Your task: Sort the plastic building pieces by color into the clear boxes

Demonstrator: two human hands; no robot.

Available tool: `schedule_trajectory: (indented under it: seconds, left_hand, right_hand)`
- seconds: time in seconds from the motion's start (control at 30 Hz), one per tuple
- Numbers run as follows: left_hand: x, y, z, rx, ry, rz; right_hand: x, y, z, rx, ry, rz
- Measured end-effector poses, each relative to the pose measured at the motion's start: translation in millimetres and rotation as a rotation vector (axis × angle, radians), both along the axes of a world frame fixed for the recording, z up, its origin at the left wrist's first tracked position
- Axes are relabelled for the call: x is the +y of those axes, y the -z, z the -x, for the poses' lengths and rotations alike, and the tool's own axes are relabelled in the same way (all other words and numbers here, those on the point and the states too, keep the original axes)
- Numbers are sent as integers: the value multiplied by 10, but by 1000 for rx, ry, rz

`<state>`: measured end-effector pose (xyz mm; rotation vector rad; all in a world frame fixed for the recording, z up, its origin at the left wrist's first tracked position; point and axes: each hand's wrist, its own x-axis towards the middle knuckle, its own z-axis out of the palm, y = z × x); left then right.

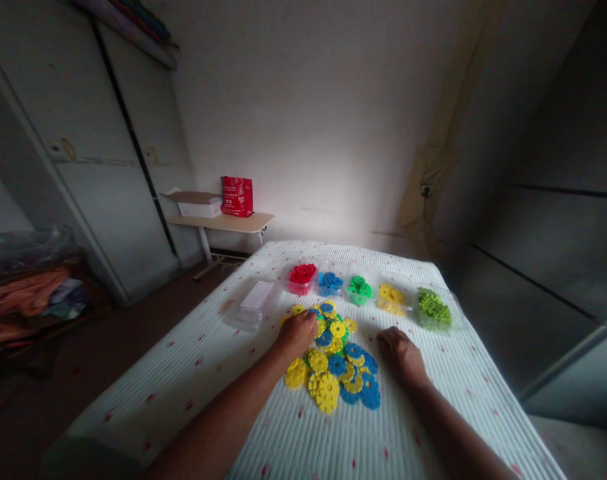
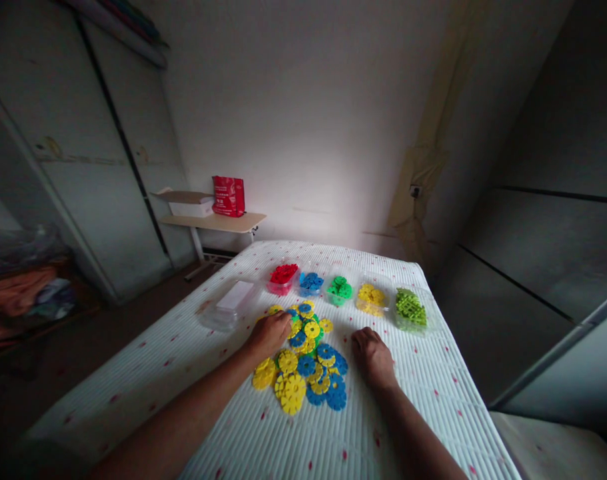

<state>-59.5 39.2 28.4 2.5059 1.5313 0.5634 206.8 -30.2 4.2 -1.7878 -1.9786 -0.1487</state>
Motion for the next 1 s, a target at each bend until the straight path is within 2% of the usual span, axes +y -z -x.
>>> schedule_trajectory:
  seconds: [0.13, 0.23, 0.5, 0.6, 0.67, 0.8, 1.0]
  left_hand:
    - [37, -126, -20, -90, -43, 42]
    - [138, -260, -147, -206, -76, 107]
    - [598, -637, -915, -608, -86, 395]
    - [688, -689, -1124, -720, -91, 430]
    - [700, -658, -1170, -756, -110, 446]
    - [629, -492, -986, -741, -151, 449]
    - [329, -265, -205, -609, -169, 353]
  right_hand:
    - [15, 31, -6, -16, 2, -1]
    - [19, 37, 0, -18, 11, -17]
    - [-5, -41, 41, -32, 12, 35]
    - [-9, -59, 48, -20, 38, 61]
    - [-12, -66, 50, -10, 44, 72]
    - [-22, -79, 54, 0, 35, 73]
    - [-17, -65, 44, -27, 23, 49]
